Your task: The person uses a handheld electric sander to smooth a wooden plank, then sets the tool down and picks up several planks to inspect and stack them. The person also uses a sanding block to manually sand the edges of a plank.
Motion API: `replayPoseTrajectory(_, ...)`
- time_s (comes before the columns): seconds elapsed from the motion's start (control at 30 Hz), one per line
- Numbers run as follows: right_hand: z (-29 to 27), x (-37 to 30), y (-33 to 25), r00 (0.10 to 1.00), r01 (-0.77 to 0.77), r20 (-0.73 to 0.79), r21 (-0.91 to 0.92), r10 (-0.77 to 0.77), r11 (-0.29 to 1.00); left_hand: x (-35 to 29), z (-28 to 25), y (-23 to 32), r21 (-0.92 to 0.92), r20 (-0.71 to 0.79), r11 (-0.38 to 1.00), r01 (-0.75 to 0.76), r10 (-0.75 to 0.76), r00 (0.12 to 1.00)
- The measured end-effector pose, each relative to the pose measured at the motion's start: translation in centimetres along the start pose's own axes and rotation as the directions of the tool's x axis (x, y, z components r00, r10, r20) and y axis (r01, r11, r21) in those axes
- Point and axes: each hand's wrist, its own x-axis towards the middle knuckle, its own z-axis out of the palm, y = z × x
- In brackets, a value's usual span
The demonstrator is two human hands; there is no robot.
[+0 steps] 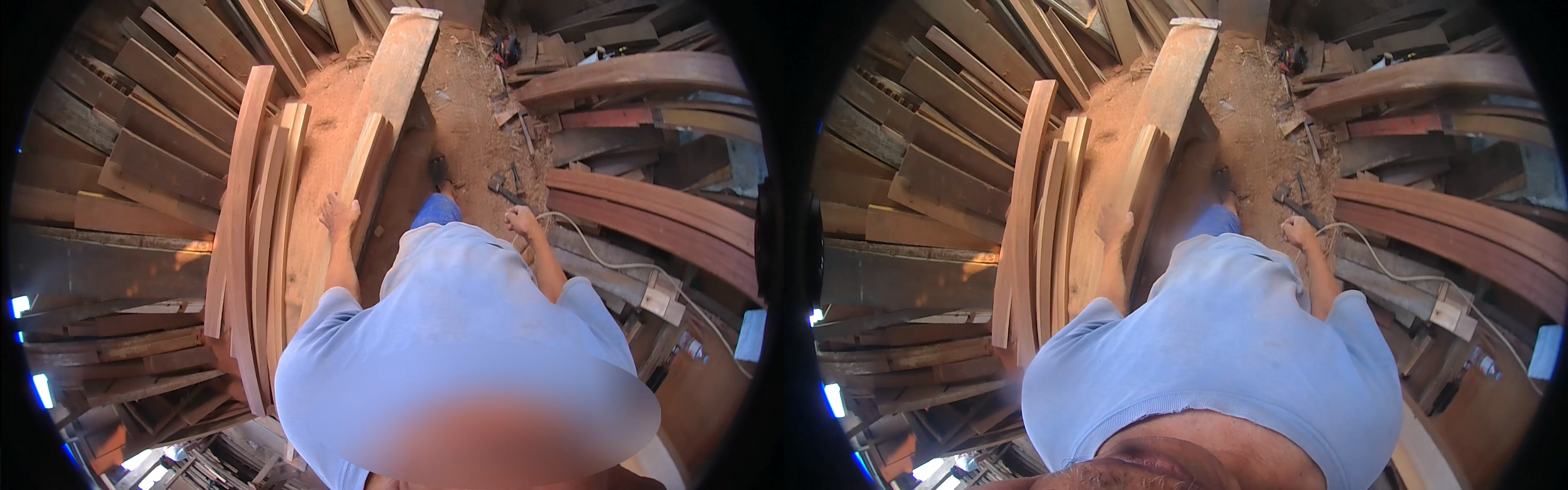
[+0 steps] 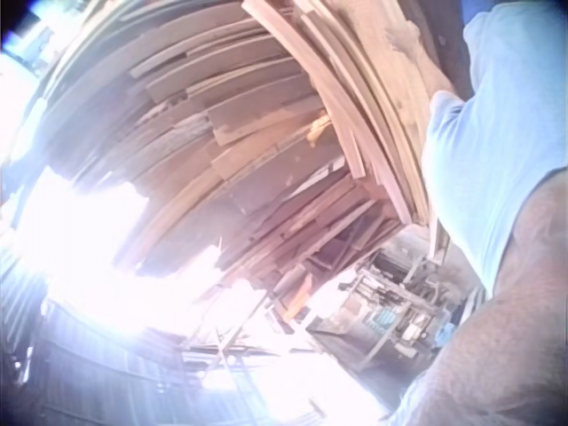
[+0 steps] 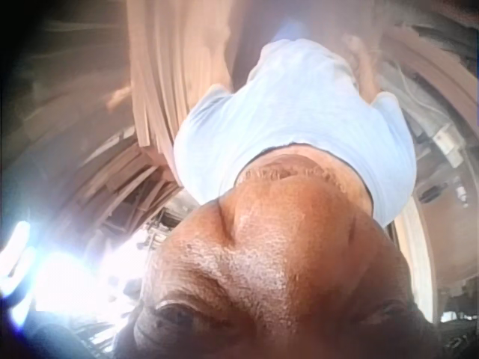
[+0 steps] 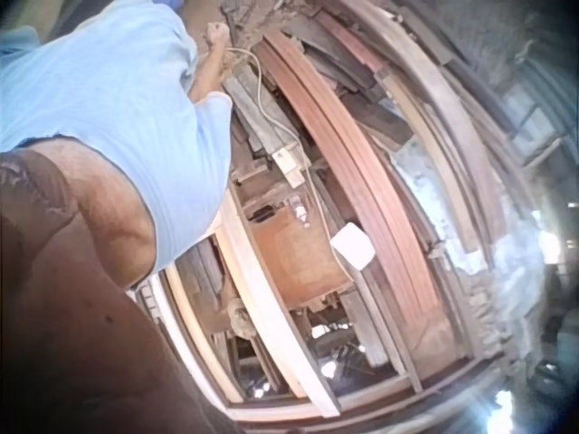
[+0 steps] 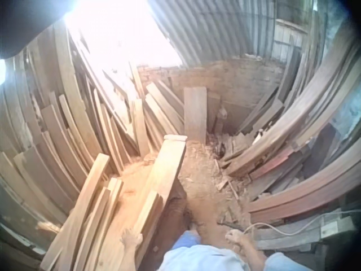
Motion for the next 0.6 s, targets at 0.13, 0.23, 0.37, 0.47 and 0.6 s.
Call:
replayPoseTrajectory(0.13,-2.9,6.4,-2.0,0.995,-0.091,-0.037,-0.006,0.091,0.996,5.9,2.5,3.8,0.091,-0.031,0.971,-0.221,0.225,0.974)
replayPoseTrajectory(0.23,-6.1,10.0,-6.5,0.964,-0.230,-0.108,0.119,0.243,0.966,9.8,2.4,9.0,-0.014,-0.009,0.972,-0.236,0.235,0.972)
replayPoseTrajectory(0.37,-12.0,15.9,-11.1,0.977,-0.052,-0.196,0.173,0.086,0.984,17.2,2.6,16.3,-0.114,0.102,0.946,-0.303,0.315,0.944)
replayPoseTrajectory(0.47,-12.8,18.1,-12.7,0.934,-0.063,-0.293,0.425,0.203,0.903,21.6,4.4,20.2,-0.119,0.167,0.920,-0.373,0.389,0.906)
replayPoseTrajectory(0.6,-14.4,23.1,-11.8,0.985,-0.113,-0.141,-0.063,0.103,0.992,23.3,5.5,20.4,-0.063,0.228,0.960,-0.273,0.280,0.932)
